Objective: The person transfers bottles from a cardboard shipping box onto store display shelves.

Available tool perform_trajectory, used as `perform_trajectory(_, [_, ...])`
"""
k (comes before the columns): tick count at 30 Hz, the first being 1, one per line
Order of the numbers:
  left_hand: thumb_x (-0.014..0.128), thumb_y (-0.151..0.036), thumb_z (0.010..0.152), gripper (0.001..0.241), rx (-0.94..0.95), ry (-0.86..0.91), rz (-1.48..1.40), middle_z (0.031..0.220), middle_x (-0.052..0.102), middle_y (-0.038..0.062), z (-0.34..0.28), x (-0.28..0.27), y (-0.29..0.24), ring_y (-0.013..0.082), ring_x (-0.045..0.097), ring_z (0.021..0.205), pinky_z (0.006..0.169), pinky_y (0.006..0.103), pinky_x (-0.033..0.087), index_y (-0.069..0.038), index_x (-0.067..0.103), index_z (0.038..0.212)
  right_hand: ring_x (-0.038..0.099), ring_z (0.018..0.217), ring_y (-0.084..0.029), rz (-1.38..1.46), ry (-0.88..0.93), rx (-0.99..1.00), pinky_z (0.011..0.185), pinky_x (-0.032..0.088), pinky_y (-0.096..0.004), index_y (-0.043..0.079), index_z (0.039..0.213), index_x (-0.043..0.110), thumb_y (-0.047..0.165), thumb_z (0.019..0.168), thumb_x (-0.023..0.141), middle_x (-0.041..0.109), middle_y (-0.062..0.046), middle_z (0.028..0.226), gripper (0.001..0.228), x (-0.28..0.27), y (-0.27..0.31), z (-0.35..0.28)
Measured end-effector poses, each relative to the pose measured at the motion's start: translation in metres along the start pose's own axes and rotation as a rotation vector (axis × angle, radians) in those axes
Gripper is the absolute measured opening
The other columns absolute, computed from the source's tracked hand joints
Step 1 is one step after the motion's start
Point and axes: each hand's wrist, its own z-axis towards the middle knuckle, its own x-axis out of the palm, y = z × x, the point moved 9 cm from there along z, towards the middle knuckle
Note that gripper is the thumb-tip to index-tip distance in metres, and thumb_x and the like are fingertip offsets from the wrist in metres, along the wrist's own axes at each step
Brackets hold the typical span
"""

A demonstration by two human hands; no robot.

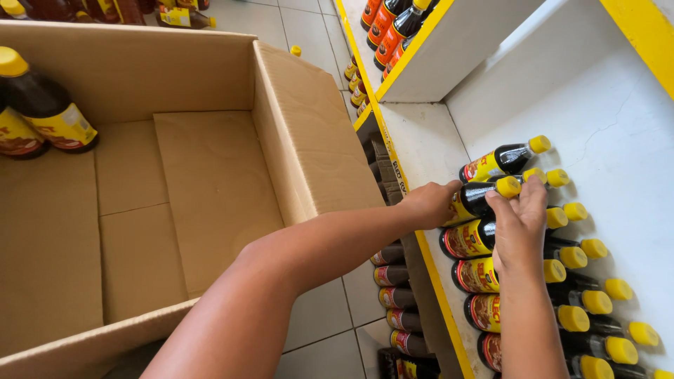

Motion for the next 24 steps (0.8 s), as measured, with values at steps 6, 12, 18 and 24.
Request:
perform_trajectory(6, [0.085, -0.028, 0.074, 0.093, -0.028, 0.052, 0.003, 0.11, 0.071, 0.026, -0.006, -0.006, -0.025, 0.0408, 0.069, 0.107, 0.088, 0.0456, 0.057, 0.007, 0.028, 0.139, 0.027, 0.162, -0.033, -0.038, 0.028, -0.103, 0.126, 0.035, -0.037, -0.005, 0.167, 0.015, -0.009, 0.094, 0.065, 0.016, -0.028, 0.176, 0.088, -0.024, 0.006, -0.013])
perform_trajectory(12, [0.083, -0.019, 0.07, 0.081, -0.024, -0.067, 0.037, 0.108, 0.072, 0.028, 0.004, -0.066, -0.05, 0.0389, 0.075, 0.103, 0.084, 0.0432, 0.06, 0.015, 0.037, 0.127, 0.024, 0.162, -0.035, -0.142, 0.124, -0.29, 0.124, 0.034, -0.041, -0.003, 0.165, 0.018, -0.013, 0.094, 0.062, 0.015, -0.025, 0.178, 0.085, 0.027, 0.089, -0.061])
perform_trajectory(18, [0.08, -0.022, 0.07, 0.065, 0.159, -0.229, -0.048, 0.099, 0.073, 0.026, -0.067, -0.203, -0.075, 0.0409, 0.073, 0.097, 0.079, 0.0469, 0.059, 0.007, 0.045, 0.117, 0.038, 0.154, -0.034, -0.124, 0.21, -0.358, 0.127, 0.038, -0.045, -0.002, 0.166, 0.022, -0.01, 0.094, 0.059, 0.028, -0.027, 0.168, 0.081, 0.118, 0.133, -0.097])
perform_trajectory(24, [0.077, -0.029, 0.077, 0.04, 0.261, -0.394, 0.069, 0.096, 0.072, 0.018, -0.226, -0.372, -0.004, 0.0376, 0.07, 0.096, 0.08, 0.0478, 0.055, -0.003, 0.061, 0.103, 0.05, 0.143, -0.031, -0.177, 0.457, -0.282, 0.114, 0.045, -0.044, 0.0, 0.157, 0.032, -0.005, 0.089, 0.064, 0.043, -0.021, 0.158, 0.076, 0.273, 0.168, -0.135])
